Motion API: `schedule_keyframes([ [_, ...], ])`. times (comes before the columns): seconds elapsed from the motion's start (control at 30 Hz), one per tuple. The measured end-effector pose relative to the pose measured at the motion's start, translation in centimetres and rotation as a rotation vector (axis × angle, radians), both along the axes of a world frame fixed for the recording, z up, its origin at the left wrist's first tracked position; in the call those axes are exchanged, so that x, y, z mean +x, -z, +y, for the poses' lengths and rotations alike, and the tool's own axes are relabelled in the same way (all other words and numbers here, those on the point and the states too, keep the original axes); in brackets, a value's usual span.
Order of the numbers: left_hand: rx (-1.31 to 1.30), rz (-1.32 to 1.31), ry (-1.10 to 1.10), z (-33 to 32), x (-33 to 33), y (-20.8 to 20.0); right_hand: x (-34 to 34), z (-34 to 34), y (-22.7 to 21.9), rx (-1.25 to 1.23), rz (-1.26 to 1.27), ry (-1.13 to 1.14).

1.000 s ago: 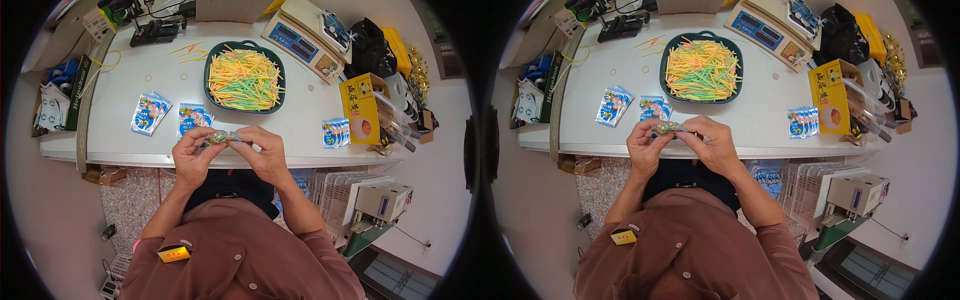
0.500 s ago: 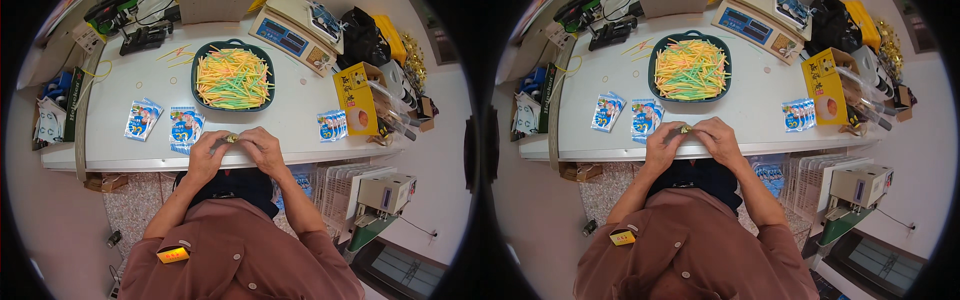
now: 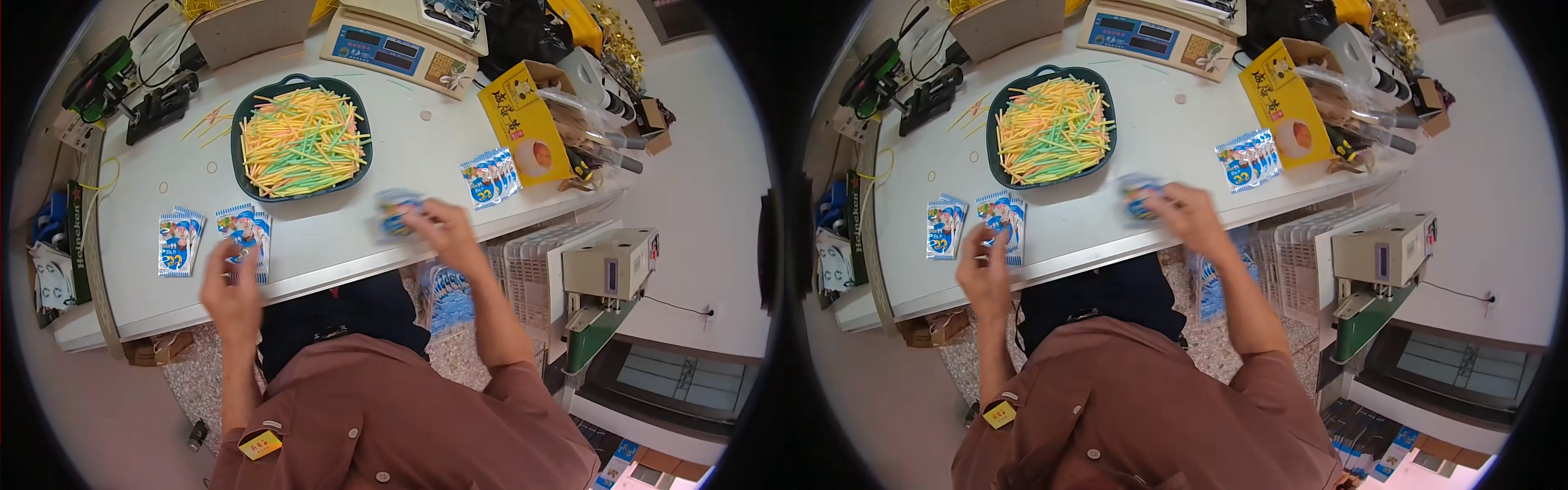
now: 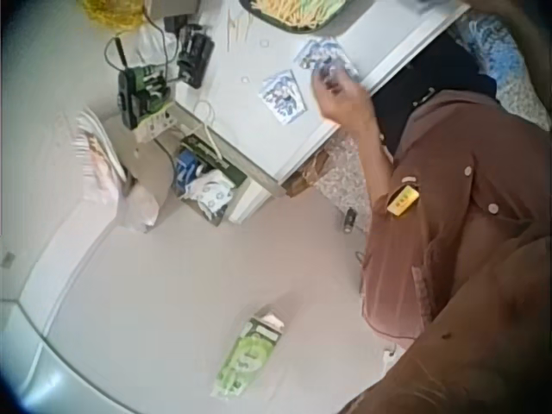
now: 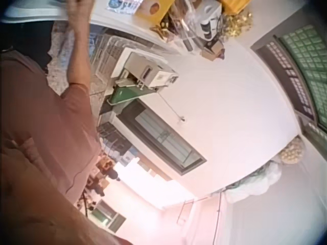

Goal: The person is manually packing green sticks into small blue and white packets on a table.

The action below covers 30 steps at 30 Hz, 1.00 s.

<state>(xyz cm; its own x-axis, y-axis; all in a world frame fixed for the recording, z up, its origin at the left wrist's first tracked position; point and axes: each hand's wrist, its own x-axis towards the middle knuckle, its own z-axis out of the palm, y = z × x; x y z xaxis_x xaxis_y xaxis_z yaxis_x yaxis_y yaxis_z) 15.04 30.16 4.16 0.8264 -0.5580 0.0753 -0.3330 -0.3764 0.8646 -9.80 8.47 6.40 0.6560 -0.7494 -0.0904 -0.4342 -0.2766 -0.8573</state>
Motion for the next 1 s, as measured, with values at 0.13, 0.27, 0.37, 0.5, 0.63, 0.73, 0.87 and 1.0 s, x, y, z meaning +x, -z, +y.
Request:
schedule_keyframes([
  [0.13, 0.333, -0.209, -0.138, 1.5, 3.8, 1.4, -7.4, -7.9, 0.5, -0.121, 0.199, 0.03],
  [0.27, 0.475, -0.256, -0.105, 0.1, 4.0, 2.3, -10.2, -12.7, 2.4, -0.251, 0.431, 0.1],
  [0.37, 0.498, -0.191, -0.126, -0.2, 3.9, 2.1, -8.4, -11.9, 2.4, -0.503, 0.699, 0.145],
  [0.5, 0.381, -0.103, -0.124, -0.2, 3.8, 2.9, -4.5, -9.7, 0.6, -0.876, 0.511, 0.258],
  [0.63, 0.322, -0.051, -0.163, 0.2, 3.8, 2.7, 6.1, -4.8, -4.1, -0.828, -0.037, -0.149],
  [0.73, 0.324, -0.032, -0.169, 0.4, 3.6, 2.1, 11.5, -3.3, -4.6, -0.817, -0.062, -0.35],
  [0.87, 0.105, -0.193, -0.158, 0.9, 3.3, 2.7, 15.4, -2.5, -3.7, -0.911, 0.238, -0.53],
  [1.0, 0.057, -0.029, -0.162, 1.7, 3.3, 1.8, 16.9, -2.6, -2.4, -1.027, 0.378, -0.623],
])
